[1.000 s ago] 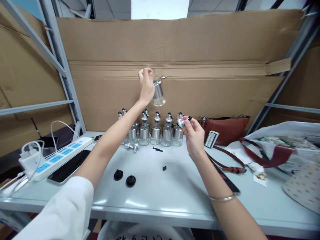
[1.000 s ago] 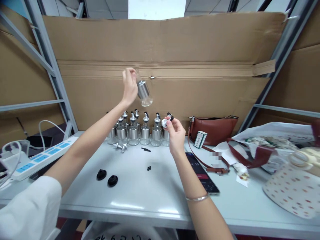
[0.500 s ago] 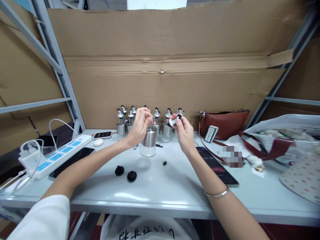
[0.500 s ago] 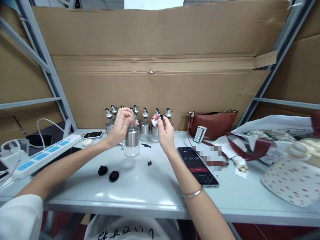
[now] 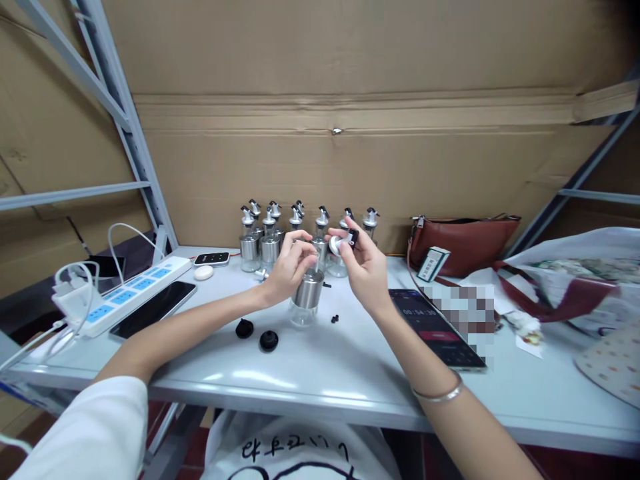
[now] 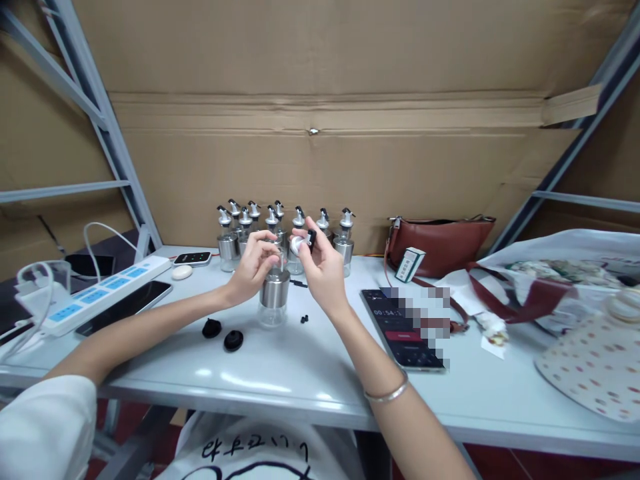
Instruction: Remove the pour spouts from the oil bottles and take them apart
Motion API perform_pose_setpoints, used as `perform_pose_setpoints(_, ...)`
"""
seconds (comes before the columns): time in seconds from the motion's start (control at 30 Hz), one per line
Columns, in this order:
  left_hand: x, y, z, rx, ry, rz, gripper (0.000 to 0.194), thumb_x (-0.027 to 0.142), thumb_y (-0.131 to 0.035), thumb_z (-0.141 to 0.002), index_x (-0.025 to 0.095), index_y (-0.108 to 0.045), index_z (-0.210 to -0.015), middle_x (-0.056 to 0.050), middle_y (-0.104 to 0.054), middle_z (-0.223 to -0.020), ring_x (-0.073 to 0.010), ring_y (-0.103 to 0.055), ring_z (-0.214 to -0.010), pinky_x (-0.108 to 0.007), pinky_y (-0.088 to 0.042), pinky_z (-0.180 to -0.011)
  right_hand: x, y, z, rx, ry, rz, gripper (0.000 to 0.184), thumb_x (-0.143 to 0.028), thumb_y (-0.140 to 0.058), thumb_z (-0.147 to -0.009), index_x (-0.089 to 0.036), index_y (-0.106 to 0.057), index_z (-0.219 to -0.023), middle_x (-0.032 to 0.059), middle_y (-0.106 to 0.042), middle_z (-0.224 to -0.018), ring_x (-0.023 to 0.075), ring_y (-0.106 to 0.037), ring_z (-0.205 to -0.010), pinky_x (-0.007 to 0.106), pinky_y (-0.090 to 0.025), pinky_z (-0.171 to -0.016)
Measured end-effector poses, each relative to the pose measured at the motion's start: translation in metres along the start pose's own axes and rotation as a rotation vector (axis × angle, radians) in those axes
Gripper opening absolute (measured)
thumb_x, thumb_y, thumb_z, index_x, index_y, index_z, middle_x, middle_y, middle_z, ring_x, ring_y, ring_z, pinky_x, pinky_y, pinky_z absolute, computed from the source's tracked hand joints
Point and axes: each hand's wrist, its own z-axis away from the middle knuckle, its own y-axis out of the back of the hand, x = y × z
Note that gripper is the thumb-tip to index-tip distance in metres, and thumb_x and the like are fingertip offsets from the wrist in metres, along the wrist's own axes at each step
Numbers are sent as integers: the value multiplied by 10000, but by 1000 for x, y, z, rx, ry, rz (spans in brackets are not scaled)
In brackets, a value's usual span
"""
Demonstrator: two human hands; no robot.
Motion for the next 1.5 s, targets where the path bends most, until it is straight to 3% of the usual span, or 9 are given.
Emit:
perform_pose_setpoints(0.17, -1, -3, 7, 10, -57, 5, 209, 398, -415, -914, 202, -485, -925, -70, -399, -1071, -141, -537, -908, -273, -521, -712, -7, -3, 5, 18, 10, -7, 461, -358, -579, -830, -329, -478, -1279, 15, -663, -1080, 182, -631, -933, 319, -550, -755)
perform_pose_setpoints(0.27, -1, -5, 9, 10, -68, 85, 196, 396, -492, -884, 214, -460, -948, -72, -423, -1124, -141, -557, -929, -281, -526, -734, -8, -4, 7, 35, 25, -4, 392, -378, -577, -834, -332, -505, -1217, 15, -680, -1015, 188, -642, -946, 331, -533, -804)
perform_pose_setpoints(0.37, -1, -6, 11, -19, -15, 239, 334, 430, -556, -844, 245, -377, -1057, -75, -479, -1152, -152, -586, -963, -306, -528, -786, -9, -5, 6, 50, 15, -4, 329, -410, -565, -839, -316, -525, -1152, 19, -688, -975, 198, -645, -971, 348, -502, -869)
perform_pose_setpoints(0.57, 3, -7, 15, -67, 87, 342, 551, 424, -636, -787, 294, -304, -1207, -40, -583, -1047, -172, -621, -973, -354, -532, -857, -13, -7, 3, 50, -33, -47, 359, -450, -548, -840, -323, -503, -1172, 30, -689, -949, 202, -656, -917, 341, -519, -794)
perform_pose_setpoints(0.8, 9, -8, 18, -94, -71, 295, 542, 316, -605, -836, 343, -301, -1284, -77, -408, -1375, -178, -598, -1039, -341, -547, -859, -13, -6, 4, -29, 50, 80, 301, -385, -559, -845, -315, -593, -1135, -14, -675, -795, 149, -609, -721, 310, -486, -732)
perform_pose_setpoints(1.2, 3, -6, 19, -103, -208, 126, 513, 291, -525, -889, 291, -269, -1333, -107, -485, -1304, -136, -641, -859, -338, -540, -838, -10, -2, 5, -59, 115, 241, 285, -347, -515, -877, -337, -607, -1146, -29, -684, -811, 135, -577, -653, 279, -477, -668)
perform_pose_setpoints(1.37, -2, -5, 19, -66, -328, 63, 505, 270, -518, -892, 242, -277, -1335, -120, -537, -1253, -154, -642, -888, -337, -536, -825, -9, -2, 7, -53, 233, 358, 289, -299, -488, -889, -291, -598, -1156, -13, -700, -967, 123, -626, -698, 251, -500, -658)
perform_pose_setpoints(1.5, -6, -7, 20, -58, -334, 100, 476, 264, -512, -897, 243, -289, -1317, -120, -547, -1247, -172, -652, -943, -325, -536, -822, -10, -3, 9, -40, 309, 435, 279, -263, -481, -891, -278, -610, -1138, -2, -692, -1047, 124, -655, -765, 237, -513, -697)
